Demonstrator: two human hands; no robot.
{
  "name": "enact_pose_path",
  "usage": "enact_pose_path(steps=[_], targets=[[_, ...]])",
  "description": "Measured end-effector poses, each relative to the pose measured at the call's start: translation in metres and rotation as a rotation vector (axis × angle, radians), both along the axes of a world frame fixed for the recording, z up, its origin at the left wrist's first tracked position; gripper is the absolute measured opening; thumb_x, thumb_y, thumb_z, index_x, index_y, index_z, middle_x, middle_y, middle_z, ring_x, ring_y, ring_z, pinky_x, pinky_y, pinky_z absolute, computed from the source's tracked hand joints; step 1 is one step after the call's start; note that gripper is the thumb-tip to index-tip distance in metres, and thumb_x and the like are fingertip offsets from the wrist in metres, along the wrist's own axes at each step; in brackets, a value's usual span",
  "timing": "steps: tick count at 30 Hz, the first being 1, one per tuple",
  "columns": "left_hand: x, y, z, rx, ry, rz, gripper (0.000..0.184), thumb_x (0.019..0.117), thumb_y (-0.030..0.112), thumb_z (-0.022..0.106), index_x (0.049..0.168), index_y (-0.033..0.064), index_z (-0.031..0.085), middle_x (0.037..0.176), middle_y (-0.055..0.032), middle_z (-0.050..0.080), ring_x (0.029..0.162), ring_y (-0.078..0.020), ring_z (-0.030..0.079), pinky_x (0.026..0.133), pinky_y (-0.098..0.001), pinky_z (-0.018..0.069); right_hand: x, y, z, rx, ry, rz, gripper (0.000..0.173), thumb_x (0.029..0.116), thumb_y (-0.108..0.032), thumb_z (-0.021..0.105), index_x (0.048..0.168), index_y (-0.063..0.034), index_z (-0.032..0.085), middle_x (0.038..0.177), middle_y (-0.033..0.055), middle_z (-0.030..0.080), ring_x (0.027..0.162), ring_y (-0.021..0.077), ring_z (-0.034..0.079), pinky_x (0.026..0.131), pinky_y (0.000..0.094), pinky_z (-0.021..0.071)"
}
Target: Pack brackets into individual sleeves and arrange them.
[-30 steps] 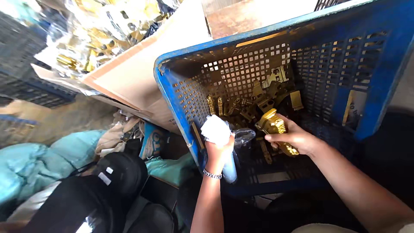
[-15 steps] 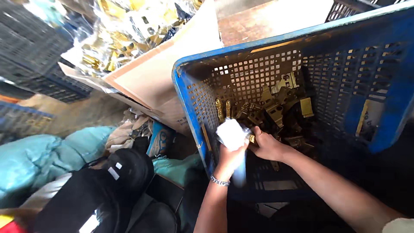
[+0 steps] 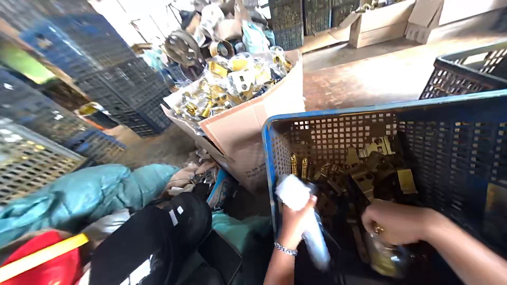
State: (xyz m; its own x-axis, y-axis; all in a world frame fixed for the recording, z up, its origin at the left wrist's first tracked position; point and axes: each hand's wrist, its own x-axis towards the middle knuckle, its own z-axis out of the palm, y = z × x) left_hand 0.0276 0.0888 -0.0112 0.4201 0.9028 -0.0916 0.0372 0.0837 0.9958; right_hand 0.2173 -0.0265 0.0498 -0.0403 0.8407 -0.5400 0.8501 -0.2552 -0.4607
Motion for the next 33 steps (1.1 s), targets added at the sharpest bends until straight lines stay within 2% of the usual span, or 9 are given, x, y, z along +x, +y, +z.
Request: enact_pose_path(steps=[4, 6, 8, 12, 16, 22, 27, 30, 33], targets=[[-0.004, 0.012, -0.002, -0.007, -0.025, 0.041, 0.055, 0.0870, 0.004, 0.075, 0.134, -0.0090, 0.051, 0.119, -0.0170, 0.065, 0.107, -0.0128, 0.065, 0.095, -0.0287, 0.0547, 0.019, -0.012, 0.070, 0.962, 0.368, -0.036, 0.017, 0.0884, -0.011, 0.073, 0.105, -0.0088, 0.074, 0.092, -0.0019, 0.073, 0.076, 0.0043, 0.068, 0.069, 0.0243, 0.0594], [0.001, 0.004, -0.005, 0.015, -0.015, -0.020, 0.055, 0.0862, 0.004, 0.076, 0.134, -0.0078, 0.053, 0.119, -0.0156, 0.067, 0.106, -0.0112, 0.066, 0.095, -0.0268, 0.0552, 0.012, 0.011, 0.082, 1.248, 0.498, -0.281, 0.037, 0.0909, -0.010, 0.071, 0.127, -0.0091, 0.063, 0.114, 0.0037, 0.072, 0.084, 0.0111, 0.074, 0.074, 0.0291, 0.0657], [0.002, -0.004, -0.008, 0.059, 0.003, -0.068, 0.064, 0.0832, 0.004, 0.079, 0.137, -0.0111, 0.048, 0.123, -0.0178, 0.065, 0.110, -0.0113, 0.065, 0.099, -0.0263, 0.0537, 0.001, 0.021, 0.061, 1.075, 0.315, -0.357, 0.058, 0.0942, -0.021, 0.072, 0.144, -0.0009, 0.049, 0.139, 0.0193, 0.057, 0.098, 0.0234, 0.072, 0.083, 0.0382, 0.0627], [0.005, -0.014, -0.011, 0.163, -0.054, -0.121, 0.076, 0.0744, 0.001, 0.084, 0.135, -0.0172, 0.043, 0.120, -0.0190, 0.065, 0.109, -0.0107, 0.065, 0.098, -0.0249, 0.0531, -0.028, 0.020, -0.016, 0.463, 0.296, -0.351, 0.040, 0.1016, -0.020, 0.064, 0.132, 0.0064, 0.062, 0.128, 0.0280, 0.064, 0.116, 0.0394, 0.065, 0.104, 0.0524, 0.0489], [0.006, -0.015, -0.012, 0.120, -0.041, -0.198, 0.067, 0.0774, 0.001, 0.081, 0.134, -0.0133, 0.048, 0.116, -0.0149, 0.067, 0.104, -0.0089, 0.067, 0.095, -0.0244, 0.0547, -0.040, 0.003, -0.070, 0.589, 0.604, -0.628, 0.018, 0.0967, -0.004, 0.062, 0.110, 0.0069, 0.068, 0.096, 0.0154, 0.070, 0.080, 0.0186, 0.069, 0.076, 0.0365, 0.0596], [0.008, -0.013, -0.006, 0.116, -0.072, -0.300, 0.057, 0.0832, -0.004, 0.072, 0.134, -0.0135, 0.049, 0.112, -0.0108, 0.069, 0.097, -0.0056, 0.068, 0.089, -0.0224, 0.0567, -0.026, -0.023, -0.080, 0.345, 1.036, -0.695, 0.011, 0.0991, -0.005, 0.057, 0.094, -0.0075, 0.067, 0.074, -0.0072, 0.065, 0.060, 0.0027, 0.062, 0.061, 0.0209, 0.0559], [0.001, 0.011, -0.028, 0.504, 0.226, 0.036, 0.044, 0.0825, 0.004, 0.072, 0.116, -0.0203, 0.059, 0.101, -0.0223, 0.072, 0.091, -0.0175, 0.072, 0.087, -0.0343, 0.0578, -0.037, -0.038, -0.089, 0.455, 1.233, -0.718, 0.016, 0.0850, 0.000, 0.071, 0.082, -0.0151, 0.065, 0.071, -0.0082, 0.069, 0.059, 0.0037, 0.065, 0.059, 0.0213, 0.0575], [-0.005, 0.002, -0.017, 0.257, 0.048, -0.129, 0.047, 0.0840, 0.005, 0.073, 0.123, -0.0138, 0.054, 0.096, -0.0056, 0.069, 0.082, -0.0050, 0.067, 0.079, -0.0235, 0.0583, -0.047, -0.034, -0.089, 0.553, 1.153, -0.865, 0.028, 0.0758, -0.002, 0.081, 0.075, -0.0159, 0.057, 0.065, -0.0086, 0.064, 0.053, 0.0018, 0.059, 0.053, 0.0192, 0.0517], [0.004, -0.030, -0.008, -0.077, -0.040, -0.506, 0.046, 0.0673, -0.003, 0.082, 0.108, -0.0009, 0.062, 0.078, 0.0064, 0.067, 0.072, -0.0019, 0.065, 0.071, -0.0204, 0.0568, -0.052, -0.029, -0.082, 0.449, 0.993, -0.637, 0.029, 0.0689, -0.011, 0.089, 0.076, -0.0126, 0.061, 0.065, -0.0104, 0.061, 0.051, -0.0034, 0.055, 0.048, 0.0147, 0.0481]])
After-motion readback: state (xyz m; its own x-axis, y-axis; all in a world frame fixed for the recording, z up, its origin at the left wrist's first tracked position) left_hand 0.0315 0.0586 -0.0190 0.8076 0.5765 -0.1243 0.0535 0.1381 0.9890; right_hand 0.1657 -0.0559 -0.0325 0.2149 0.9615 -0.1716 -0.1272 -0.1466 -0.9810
